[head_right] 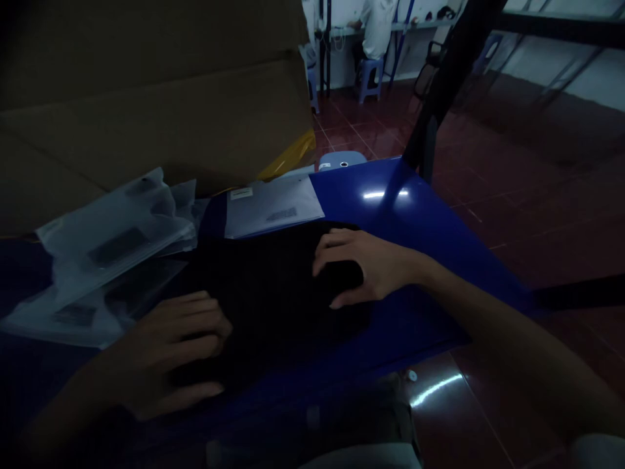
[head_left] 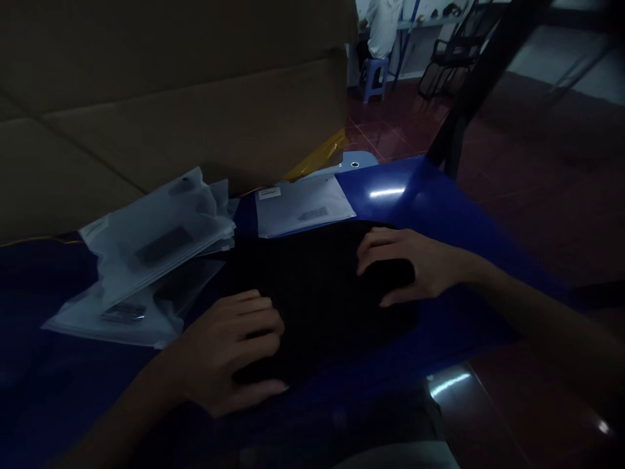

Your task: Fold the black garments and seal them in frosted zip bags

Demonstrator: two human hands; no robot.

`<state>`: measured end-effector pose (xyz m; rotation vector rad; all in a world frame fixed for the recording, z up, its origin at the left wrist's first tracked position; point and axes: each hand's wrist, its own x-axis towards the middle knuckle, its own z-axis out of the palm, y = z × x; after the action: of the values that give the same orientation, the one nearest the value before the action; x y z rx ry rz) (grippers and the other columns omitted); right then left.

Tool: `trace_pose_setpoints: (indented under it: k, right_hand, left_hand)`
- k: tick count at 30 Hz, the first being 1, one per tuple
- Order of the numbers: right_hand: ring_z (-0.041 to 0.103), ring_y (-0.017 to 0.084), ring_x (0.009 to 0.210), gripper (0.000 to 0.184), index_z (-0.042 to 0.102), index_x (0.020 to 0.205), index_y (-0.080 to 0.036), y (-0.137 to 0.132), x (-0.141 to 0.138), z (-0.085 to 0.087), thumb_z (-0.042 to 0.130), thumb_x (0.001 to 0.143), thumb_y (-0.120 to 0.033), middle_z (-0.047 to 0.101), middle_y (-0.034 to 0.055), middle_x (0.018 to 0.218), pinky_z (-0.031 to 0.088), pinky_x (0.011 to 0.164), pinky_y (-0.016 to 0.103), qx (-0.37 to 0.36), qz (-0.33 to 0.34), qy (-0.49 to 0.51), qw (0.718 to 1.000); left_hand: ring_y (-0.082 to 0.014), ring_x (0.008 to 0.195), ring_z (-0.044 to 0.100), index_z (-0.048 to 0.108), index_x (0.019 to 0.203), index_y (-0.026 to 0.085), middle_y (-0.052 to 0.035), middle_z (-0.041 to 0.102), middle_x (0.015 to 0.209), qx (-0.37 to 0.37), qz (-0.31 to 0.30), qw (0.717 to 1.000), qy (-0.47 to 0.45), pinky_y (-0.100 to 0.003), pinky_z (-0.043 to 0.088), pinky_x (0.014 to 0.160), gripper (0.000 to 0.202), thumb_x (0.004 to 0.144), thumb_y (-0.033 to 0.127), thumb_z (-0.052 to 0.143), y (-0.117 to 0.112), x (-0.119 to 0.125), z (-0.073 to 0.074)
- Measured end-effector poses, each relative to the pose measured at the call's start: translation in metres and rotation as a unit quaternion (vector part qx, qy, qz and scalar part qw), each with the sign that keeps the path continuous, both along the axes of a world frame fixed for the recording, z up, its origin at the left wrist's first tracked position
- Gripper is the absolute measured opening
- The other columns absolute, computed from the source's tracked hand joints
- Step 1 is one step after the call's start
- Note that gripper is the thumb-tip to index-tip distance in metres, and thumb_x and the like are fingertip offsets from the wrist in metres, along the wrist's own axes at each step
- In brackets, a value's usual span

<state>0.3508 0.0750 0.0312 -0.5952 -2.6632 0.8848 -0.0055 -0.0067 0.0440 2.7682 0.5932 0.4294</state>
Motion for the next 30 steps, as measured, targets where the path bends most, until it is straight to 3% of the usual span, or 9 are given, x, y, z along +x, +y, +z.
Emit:
trace_pose_setpoints:
  k: [3,7,10,13,16,20,24,27,30]
  right_hand:
    - [0.063,0.02,0.091,0.039,0.071,0.097,-0.022,0.002,0.005,0.007,0.083,0.081,-0.056,0.069,0.0028,0.101,0.051,0.084,0.037,-0.063,0.048,-0.035,0.996]
    - [0.059,0.022,0.098,0.044,0.07,0.098,-0.026,0.004,0.011,0.012,0.088,0.073,-0.058,0.067,0.002,0.109,0.048,0.091,0.042,-0.101,0.073,-0.116,0.985]
    - [0.057,0.024,0.104,0.038,0.071,0.096,-0.027,0.003,0.013,0.011,0.09,0.072,-0.049,0.065,0.0024,0.115,0.046,0.096,0.046,-0.077,0.055,-0.138,0.986]
    - [0.056,0.023,0.104,0.016,0.074,0.09,-0.027,0.003,0.013,0.01,0.084,0.08,-0.032,0.064,0.0019,0.115,0.046,0.096,0.045,-0.066,0.048,-0.142,0.987]
    - [0.057,0.021,0.099,0.002,0.072,0.09,-0.025,0.004,0.012,0.011,0.072,0.088,-0.024,0.066,0.0025,0.11,0.047,0.093,0.043,-0.074,0.058,-0.123,0.988]
    - [0.06,0.019,0.093,0.006,0.067,0.097,-0.022,0.006,0.013,0.013,0.064,0.095,-0.027,0.068,0.0033,0.103,0.049,0.085,0.037,-0.114,0.034,-0.084,0.989]
    - [0.057,0.015,0.078,0.016,0.064,0.094,-0.021,0.008,0.015,0.017,0.058,0.1,-0.035,0.061,-0.0006,0.088,0.046,0.07,0.03,-0.21,-0.045,-0.054,0.975]
    - [0.052,0.013,0.073,0.024,0.059,0.083,-0.021,0.007,0.015,0.02,0.06,0.098,-0.041,0.053,-0.0027,0.081,0.044,0.067,0.028,-0.264,-0.127,-0.013,0.956]
    - [0.048,0.012,0.064,0.027,0.058,0.082,-0.022,0.005,0.015,0.02,0.066,0.093,-0.046,0.05,-0.0043,0.074,0.041,0.06,0.026,-0.32,-0.205,0.025,0.925]
  left_hand:
    - [-0.0136,0.063,0.052,0.046,0.07,0.021,0.0017,0.058,0.07,-0.101,0.0,0.994,0.03,-0.032,0.041,0.062,0.047,0.095,0.055,0.066,-0.002,-0.001,-0.002]
    - [-0.0176,0.074,0.06,0.057,0.083,0.023,0.0003,0.066,0.085,-0.17,0.02,0.983,0.071,-0.035,0.05,0.078,0.051,0.082,0.07,0.075,0.0,-0.004,-0.005]
    - [-0.0236,0.097,0.067,0.065,0.104,0.026,-0.002,0.071,0.11,-0.171,0.04,0.979,0.105,-0.042,0.049,0.103,0.042,0.075,0.047,0.087,0.0,-0.006,-0.002]
    - [-0.021,0.101,0.067,0.067,0.1,0.027,0.0005,0.07,0.111,-0.196,0.05,0.972,0.122,-0.043,0.042,0.114,0.024,0.079,0.017,0.075,-0.001,-0.007,0.0]
    - [-0.0179,0.095,0.066,0.066,0.092,0.025,0.0005,0.07,0.103,-0.216,0.04,0.97,0.102,-0.037,0.048,0.105,0.017,0.084,0.01,0.062,0.001,-0.007,0.0]
    - [-0.0178,0.099,0.066,0.065,0.093,0.023,-0.0032,0.069,0.112,-0.268,0.052,0.96,0.062,-0.029,0.054,0.091,0.009,0.096,0.021,0.057,0.007,-0.008,0.001]
    - [-0.0203,0.11,0.068,0.066,0.098,0.025,-0.0038,0.069,0.126,-0.328,0.101,0.939,0.009,-0.03,0.055,0.097,0.021,0.105,0.036,0.05,0.008,-0.015,0.004]
    - [-0.0239,0.108,0.07,0.07,0.104,0.029,-0.0029,0.075,0.114,-0.338,0.179,0.923,-0.038,-0.033,0.057,0.091,0.021,0.102,0.043,0.055,0.008,-0.025,0.005]
    - [-0.0215,0.087,0.069,0.067,0.089,0.023,-0.0035,0.071,0.091,-0.416,0.249,0.868,-0.109,-0.03,0.057,0.074,0.028,0.098,0.048,0.059,0.011,-0.03,0.004]
